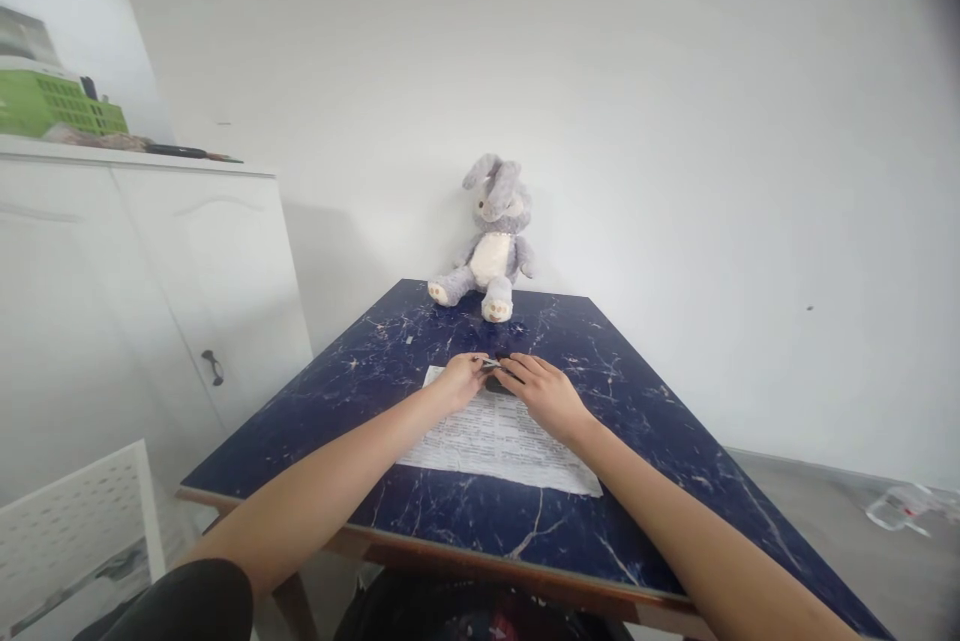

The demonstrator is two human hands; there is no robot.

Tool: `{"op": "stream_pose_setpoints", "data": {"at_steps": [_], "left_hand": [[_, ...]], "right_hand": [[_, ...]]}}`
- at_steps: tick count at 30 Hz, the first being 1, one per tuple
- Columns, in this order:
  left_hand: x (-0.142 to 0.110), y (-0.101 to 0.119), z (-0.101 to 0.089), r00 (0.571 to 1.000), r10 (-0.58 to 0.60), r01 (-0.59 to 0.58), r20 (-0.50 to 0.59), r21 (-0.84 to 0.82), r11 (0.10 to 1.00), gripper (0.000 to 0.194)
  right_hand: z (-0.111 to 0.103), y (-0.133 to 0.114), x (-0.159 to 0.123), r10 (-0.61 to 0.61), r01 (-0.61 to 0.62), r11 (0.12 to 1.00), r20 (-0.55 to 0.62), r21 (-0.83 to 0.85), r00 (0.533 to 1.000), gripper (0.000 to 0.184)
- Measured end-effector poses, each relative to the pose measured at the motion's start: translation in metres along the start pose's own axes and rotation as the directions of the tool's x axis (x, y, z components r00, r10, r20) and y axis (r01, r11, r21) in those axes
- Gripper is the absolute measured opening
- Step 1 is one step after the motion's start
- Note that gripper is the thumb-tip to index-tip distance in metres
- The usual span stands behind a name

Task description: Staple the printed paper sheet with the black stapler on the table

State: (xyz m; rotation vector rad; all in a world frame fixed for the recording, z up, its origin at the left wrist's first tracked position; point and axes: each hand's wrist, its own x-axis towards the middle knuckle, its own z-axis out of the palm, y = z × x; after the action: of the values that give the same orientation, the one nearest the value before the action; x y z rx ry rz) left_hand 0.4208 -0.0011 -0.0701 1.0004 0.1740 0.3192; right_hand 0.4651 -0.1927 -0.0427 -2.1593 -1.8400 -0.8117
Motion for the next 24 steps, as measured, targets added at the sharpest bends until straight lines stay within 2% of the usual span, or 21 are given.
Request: {"op": "stream_pose_setpoints", "data": {"at_steps": [3,6,8,11,14,16,19,21,24], "left_hand": [[-0.003,0.000,-0.001,0.998,-0.062,0.062,-0.004,0.020,0.998,0.009],[-0.004,-0.001,-0.003,0.999,0.025,-0.024,-0.020,0.080,0.996,0.006],[-0.005,-0.003,-0.005,0.996,0.090,-0.089,-0.006,0.133,0.987,0.013],[-0.007,-0.004,-0.008,0.989,0.146,-0.144,0.002,0.188,0.972,0.021],[-0.008,-0.001,-0.009,0.990,0.142,-0.132,-0.020,0.264,0.955,0.020],[-0.008,0.001,-0.009,0.992,0.119,-0.098,-0.047,0.314,0.944,0.014],[-0.006,0.005,-0.007,0.994,0.081,-0.060,-0.079,0.235,0.970,0.002],[-0.004,0.006,-0.006,0.995,0.054,-0.042,-0.080,0.148,0.988,0.011],[-0.001,0.005,-0.005,0.996,0.028,-0.016,-0.081,0.139,0.990,0.016]], "right_hand": [[0.003,0.005,-0.003,0.106,-0.106,0.991,0.011,0.084,0.994,0.066],[0.004,0.011,-0.005,0.250,-0.242,0.931,0.004,0.273,0.968,0.073],[0.004,0.014,-0.005,0.288,-0.263,0.882,-0.007,0.391,0.958,0.072],[0.004,0.016,-0.003,0.296,-0.253,0.840,-0.015,0.481,0.955,0.073],[0.005,0.018,-0.002,0.312,-0.266,0.818,-0.006,0.509,0.950,0.074],[0.006,0.021,-0.003,0.328,-0.282,0.799,0.008,0.531,0.945,0.072],[0.007,0.026,-0.006,0.380,-0.329,0.746,0.036,0.579,0.924,0.067],[0.008,0.029,-0.007,0.406,-0.355,0.710,0.059,0.608,0.912,0.065],[0.009,0.032,-0.008,0.422,-0.387,0.673,0.102,0.631,0.901,0.062]]}}
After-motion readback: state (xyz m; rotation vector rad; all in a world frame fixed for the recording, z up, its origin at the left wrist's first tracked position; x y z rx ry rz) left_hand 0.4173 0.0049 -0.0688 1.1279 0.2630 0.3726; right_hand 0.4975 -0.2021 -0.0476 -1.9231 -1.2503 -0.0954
